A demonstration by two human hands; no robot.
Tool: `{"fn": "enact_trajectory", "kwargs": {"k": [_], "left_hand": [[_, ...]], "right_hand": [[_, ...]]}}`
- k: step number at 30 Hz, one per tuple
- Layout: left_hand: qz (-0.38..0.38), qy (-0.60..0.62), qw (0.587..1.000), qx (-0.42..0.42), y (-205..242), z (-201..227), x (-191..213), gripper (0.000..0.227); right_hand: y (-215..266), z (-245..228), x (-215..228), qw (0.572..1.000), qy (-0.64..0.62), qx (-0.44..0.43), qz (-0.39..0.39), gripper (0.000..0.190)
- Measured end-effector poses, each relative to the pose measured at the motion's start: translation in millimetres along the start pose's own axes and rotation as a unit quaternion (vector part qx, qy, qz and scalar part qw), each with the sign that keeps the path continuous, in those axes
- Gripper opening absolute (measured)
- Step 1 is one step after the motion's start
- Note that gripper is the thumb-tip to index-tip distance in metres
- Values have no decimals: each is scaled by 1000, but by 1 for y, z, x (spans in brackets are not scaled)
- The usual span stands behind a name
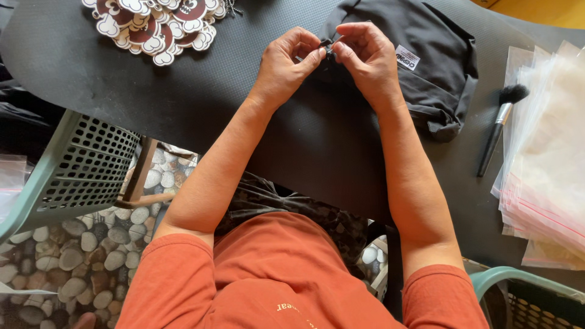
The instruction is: The person attaches a tag to a black fanny pack, uses a brush to clean the surface of the bag, and then places the bag into a plastic zip-top bag and seals it.
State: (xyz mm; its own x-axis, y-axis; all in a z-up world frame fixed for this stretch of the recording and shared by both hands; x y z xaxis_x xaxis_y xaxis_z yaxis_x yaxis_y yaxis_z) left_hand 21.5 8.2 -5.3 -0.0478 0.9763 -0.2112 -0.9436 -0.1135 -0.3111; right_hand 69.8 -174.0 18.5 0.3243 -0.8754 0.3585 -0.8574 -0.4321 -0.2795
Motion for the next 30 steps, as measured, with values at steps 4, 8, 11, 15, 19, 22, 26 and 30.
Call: {"fn": "enact_trajectory", "kwargs": {"k": [4,8,11,15,19,22,26,30], "left_hand": [[-2,-6,1000,9,1,4,0,10],[-1,-29,999,15,1,3,1,9],[-3,-44,999,10,1,3,1,8],[-8,-58,998,-4,0,3,0,8],[-17,-65,998,-6,3,1,0,7],[-29,-70,997,-15,2,2,0,6],[-23,-74,997,-14,2,-2,-1,7],[-40,-82,996,-14,3,2,-2,6]], "right_hand": [[3,-10,0,1000,2,-9,-17,20],[3,-13,0,999,-2,-18,-35,23],[5,-16,1,999,-4,-16,-52,22],[5,-20,1,997,7,-21,-68,20],[5,-17,3,997,9,-17,-79,21],[4,-18,2,996,10,-33,-78,18],[4,-17,2,997,11,-30,-77,18],[5,-20,2,996,30,-25,-83,16]]}}
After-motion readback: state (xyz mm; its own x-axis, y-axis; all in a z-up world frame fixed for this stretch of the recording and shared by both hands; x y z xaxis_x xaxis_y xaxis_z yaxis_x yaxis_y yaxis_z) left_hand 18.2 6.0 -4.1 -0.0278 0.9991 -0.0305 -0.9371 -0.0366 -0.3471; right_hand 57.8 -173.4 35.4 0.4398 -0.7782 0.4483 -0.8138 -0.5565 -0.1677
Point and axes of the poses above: each hand's wrist, its own y-axis away from the middle knuckle, its own x-axis out of the back of the hand, z = x × y, the point moved 1 cm from there along -y, towards the middle knuckle, and after that the axes turned 10 degrees about y, right-handed, at the moved point
